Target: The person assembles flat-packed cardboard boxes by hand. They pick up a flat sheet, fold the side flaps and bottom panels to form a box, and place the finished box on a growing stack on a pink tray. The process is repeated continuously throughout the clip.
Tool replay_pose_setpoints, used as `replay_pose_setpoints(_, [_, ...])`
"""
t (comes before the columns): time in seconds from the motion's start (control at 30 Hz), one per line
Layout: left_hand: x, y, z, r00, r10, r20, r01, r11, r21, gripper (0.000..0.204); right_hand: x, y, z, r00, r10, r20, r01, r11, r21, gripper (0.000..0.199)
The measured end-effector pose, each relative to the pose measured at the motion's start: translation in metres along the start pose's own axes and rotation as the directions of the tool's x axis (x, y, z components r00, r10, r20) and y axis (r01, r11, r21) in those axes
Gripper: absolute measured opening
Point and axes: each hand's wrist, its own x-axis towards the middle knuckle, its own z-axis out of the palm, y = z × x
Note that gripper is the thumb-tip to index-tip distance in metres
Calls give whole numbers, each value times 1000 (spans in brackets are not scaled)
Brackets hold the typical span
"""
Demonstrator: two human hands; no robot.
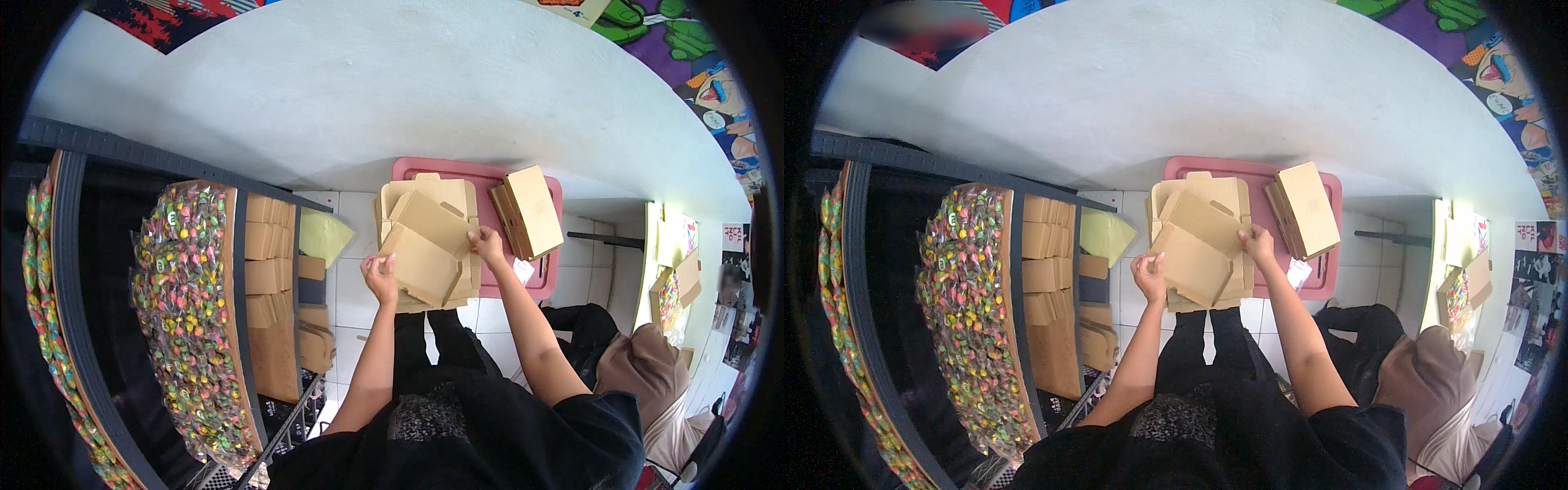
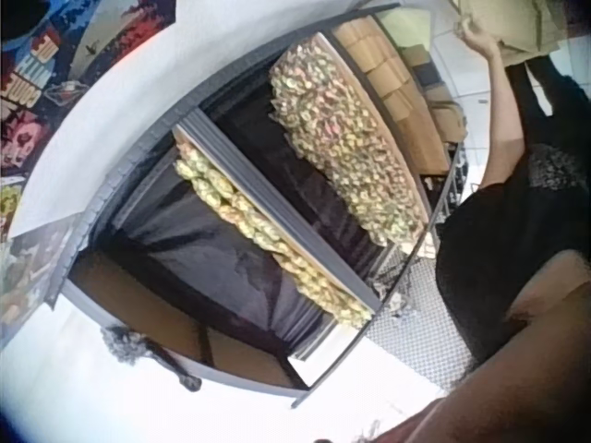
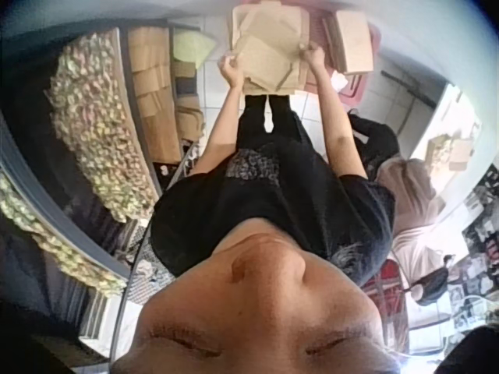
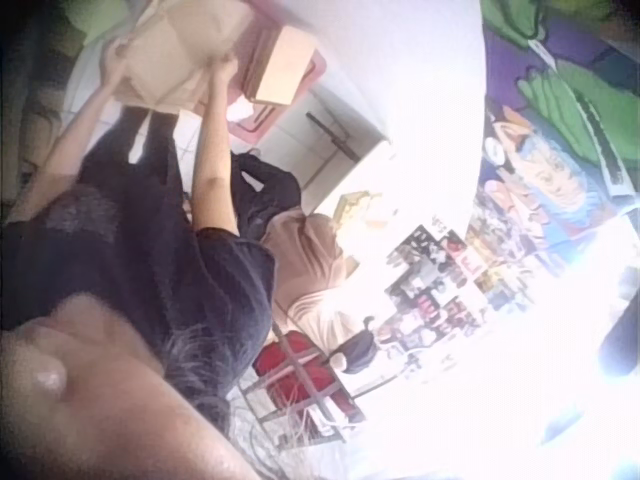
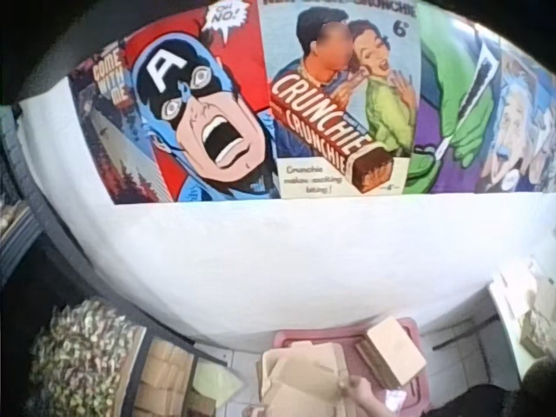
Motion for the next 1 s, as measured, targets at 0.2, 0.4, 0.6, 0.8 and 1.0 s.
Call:
replay_pose_setpoints(0.2, [5, -12, 1, 999, -49, 4, 48, 998, 29, 24, -10, -67, 1, 808, -589, 4, 466, 636, -615, 60])
replay_pose_setpoints(0.4, [5, 8, -4, 999, -48, 12, 49, 998, -43, 37, 51, -106, 58, 523, -695, 494, 734, 73, -675, 50])
replay_pose_setpoints(0.6, [4, -2, -3, 996, -85, 1, 85, 996, -34, 35, 67, -116, 66, 506, -632, 587, 788, 62, -612, 27])
replay_pose_setpoints(0.8, [5, 3, 1, 992, -128, 18, 126, 991, 53, 32, 58, -77, 48, 487, -690, 535, 825, 163, -542, 31])
replay_pose_setpoints(1.0, [1, 5, -1, 988, -151, 14, 150, 987, 60, 41, 68, -114, 63, 317, -837, 445, 799, -17, -601, 27])
